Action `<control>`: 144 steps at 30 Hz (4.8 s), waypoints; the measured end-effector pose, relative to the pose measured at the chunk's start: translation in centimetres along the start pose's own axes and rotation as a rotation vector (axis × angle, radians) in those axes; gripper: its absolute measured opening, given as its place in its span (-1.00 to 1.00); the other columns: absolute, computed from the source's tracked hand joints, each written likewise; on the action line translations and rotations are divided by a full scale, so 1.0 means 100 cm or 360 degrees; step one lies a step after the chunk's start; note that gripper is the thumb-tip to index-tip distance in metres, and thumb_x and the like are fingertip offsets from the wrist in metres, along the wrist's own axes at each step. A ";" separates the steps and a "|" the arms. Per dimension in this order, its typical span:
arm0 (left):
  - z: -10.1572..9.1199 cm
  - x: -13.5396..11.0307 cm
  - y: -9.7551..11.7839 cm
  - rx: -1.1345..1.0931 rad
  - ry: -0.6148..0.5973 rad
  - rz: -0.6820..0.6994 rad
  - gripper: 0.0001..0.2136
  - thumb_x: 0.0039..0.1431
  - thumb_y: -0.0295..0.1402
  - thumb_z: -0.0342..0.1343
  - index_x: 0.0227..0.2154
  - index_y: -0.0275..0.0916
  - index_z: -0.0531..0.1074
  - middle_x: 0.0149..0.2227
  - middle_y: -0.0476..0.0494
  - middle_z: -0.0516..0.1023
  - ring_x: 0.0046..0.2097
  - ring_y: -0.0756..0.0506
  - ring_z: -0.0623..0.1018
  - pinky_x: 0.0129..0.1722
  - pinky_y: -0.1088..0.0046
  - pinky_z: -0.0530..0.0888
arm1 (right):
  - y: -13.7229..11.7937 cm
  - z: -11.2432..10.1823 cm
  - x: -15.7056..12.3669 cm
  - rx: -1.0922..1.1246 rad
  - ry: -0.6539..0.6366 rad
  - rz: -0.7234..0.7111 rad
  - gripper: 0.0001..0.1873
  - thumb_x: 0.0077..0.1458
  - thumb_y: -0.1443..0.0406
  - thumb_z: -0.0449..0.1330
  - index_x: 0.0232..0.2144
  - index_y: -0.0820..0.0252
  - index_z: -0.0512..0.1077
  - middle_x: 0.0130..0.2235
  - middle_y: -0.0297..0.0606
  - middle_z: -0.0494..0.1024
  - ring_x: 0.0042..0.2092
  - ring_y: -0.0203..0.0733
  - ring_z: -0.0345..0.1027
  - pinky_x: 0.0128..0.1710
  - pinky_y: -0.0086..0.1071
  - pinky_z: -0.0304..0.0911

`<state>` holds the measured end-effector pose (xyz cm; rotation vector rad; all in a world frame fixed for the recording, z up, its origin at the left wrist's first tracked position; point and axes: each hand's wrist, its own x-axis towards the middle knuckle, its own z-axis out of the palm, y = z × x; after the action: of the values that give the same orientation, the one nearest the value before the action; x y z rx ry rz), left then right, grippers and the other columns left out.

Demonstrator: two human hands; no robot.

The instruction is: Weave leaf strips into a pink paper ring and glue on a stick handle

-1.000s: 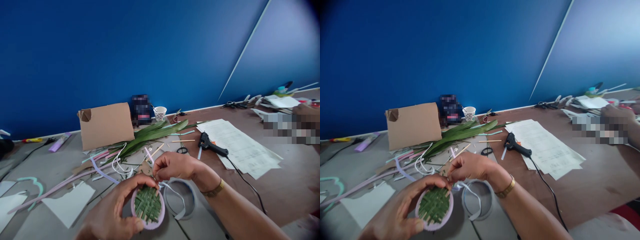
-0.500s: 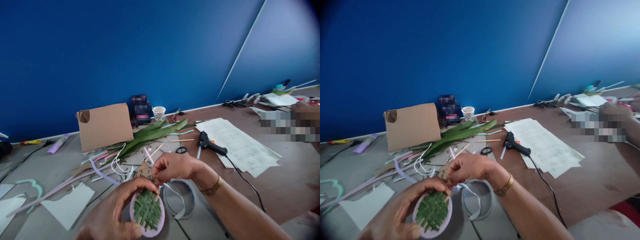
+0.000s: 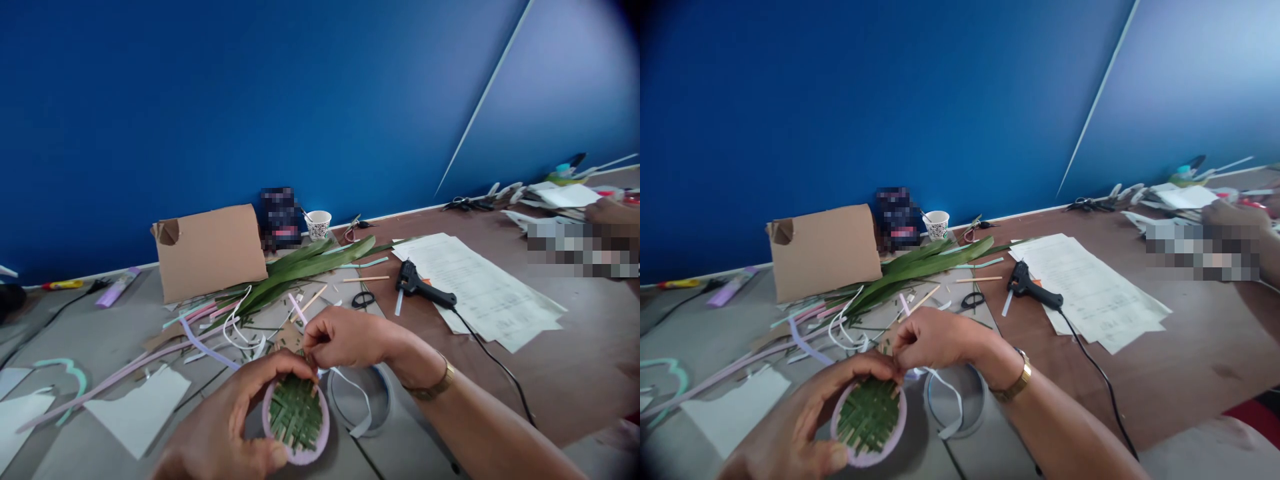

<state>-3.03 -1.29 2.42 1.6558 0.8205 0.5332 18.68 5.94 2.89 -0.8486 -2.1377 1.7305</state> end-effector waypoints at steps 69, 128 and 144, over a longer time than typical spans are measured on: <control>0.001 0.006 -0.001 0.0366 0.0259 0.0201 -0.55 -0.11 -0.52 0.16 -0.08 -0.14 0.36 0.06 -0.17 0.41 0.12 -0.24 0.37 0.09 0.28 0.32 | -0.008 0.005 0.003 -0.0384 0.0618 0.0027 -0.81 -0.04 0.39 0.06 -0.64 0.23 0.33 -0.62 -0.48 0.20 -0.52 -0.40 0.07 -0.53 -0.49 -0.04; 0.002 0.003 0.005 0.0467 0.0149 0.0325 -0.55 -0.10 -0.51 0.18 -0.09 -0.07 0.34 0.06 -0.12 0.40 0.10 -0.21 0.39 0.07 0.28 0.32 | 0.014 -0.007 0.006 0.0759 0.0073 0.0096 -0.63 -0.13 0.07 0.34 -0.53 0.30 0.46 -0.61 -0.43 0.36 -0.54 -0.44 0.16 -0.55 -0.53 0.03; 0.004 0.008 0.006 0.0552 0.0122 0.0207 -0.52 -0.17 -0.58 0.15 -0.12 -0.08 0.34 0.07 -0.07 0.39 0.10 -0.17 0.38 0.10 0.31 0.29 | -0.002 0.000 0.006 -0.0138 0.0296 0.0090 -0.88 -0.16 0.46 0.06 -0.63 0.23 0.35 -0.60 -0.49 0.27 -0.50 -0.41 0.08 -0.54 -0.51 -0.05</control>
<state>-2.10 -0.96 2.82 2.0273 0.9032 0.5710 18.13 6.30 3.01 -1.0585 -2.0958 1.5272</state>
